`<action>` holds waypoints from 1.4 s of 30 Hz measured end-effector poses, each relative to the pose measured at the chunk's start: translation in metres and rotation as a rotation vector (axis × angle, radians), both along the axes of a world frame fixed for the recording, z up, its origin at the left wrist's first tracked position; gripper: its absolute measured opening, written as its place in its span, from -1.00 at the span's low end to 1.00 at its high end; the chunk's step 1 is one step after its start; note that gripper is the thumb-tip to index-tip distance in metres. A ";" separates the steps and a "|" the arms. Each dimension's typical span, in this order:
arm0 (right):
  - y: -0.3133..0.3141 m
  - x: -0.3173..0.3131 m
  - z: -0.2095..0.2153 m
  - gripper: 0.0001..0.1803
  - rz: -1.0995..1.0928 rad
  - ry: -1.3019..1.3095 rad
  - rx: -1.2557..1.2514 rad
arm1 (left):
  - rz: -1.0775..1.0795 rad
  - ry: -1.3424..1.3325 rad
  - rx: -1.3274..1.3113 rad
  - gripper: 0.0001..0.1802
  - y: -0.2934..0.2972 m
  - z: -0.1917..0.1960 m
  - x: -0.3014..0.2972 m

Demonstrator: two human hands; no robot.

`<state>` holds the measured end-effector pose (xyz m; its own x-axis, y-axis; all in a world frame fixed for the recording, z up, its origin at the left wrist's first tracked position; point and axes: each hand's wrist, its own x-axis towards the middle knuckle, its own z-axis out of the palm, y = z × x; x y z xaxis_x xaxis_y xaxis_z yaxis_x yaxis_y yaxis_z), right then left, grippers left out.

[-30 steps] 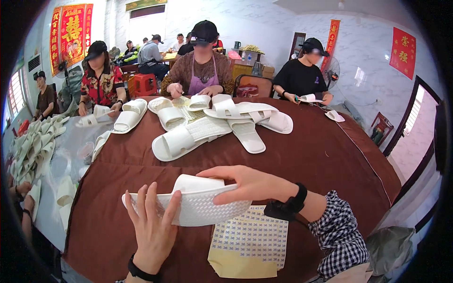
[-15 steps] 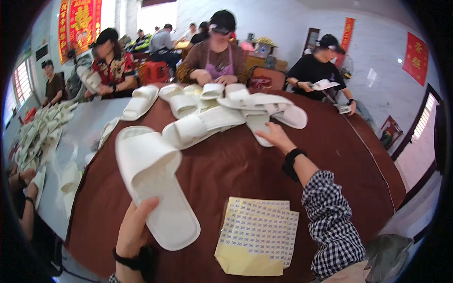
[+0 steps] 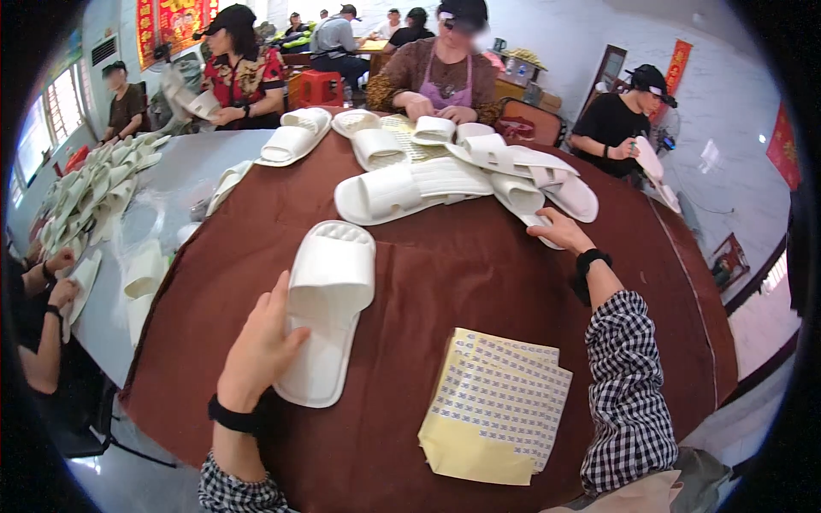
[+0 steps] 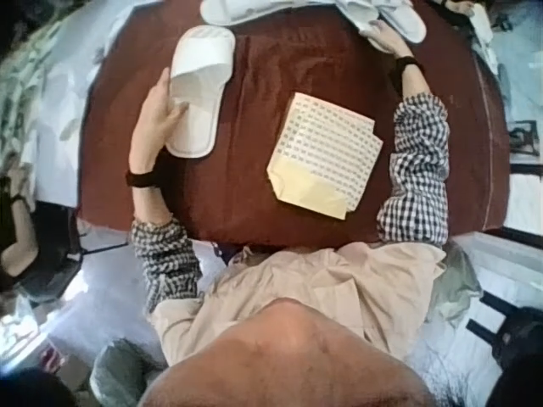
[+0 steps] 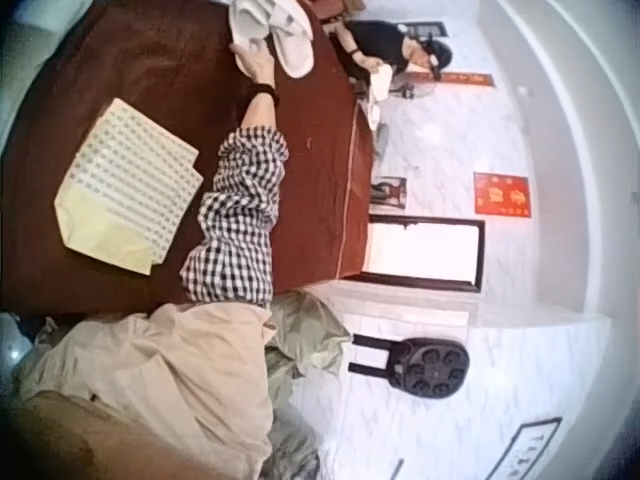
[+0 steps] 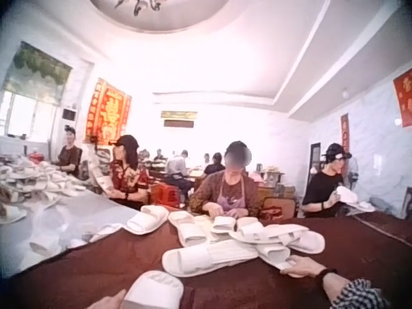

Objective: Applying size labels and brand stickers to white slippers.

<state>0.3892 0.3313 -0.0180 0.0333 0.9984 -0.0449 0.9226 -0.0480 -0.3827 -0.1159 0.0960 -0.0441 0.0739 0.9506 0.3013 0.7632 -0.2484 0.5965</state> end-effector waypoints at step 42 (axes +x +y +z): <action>-0.331 -0.257 0.002 -0.33 0.958 -0.557 0.485 | -0.172 0.044 -0.447 0.02 -0.062 0.034 -0.048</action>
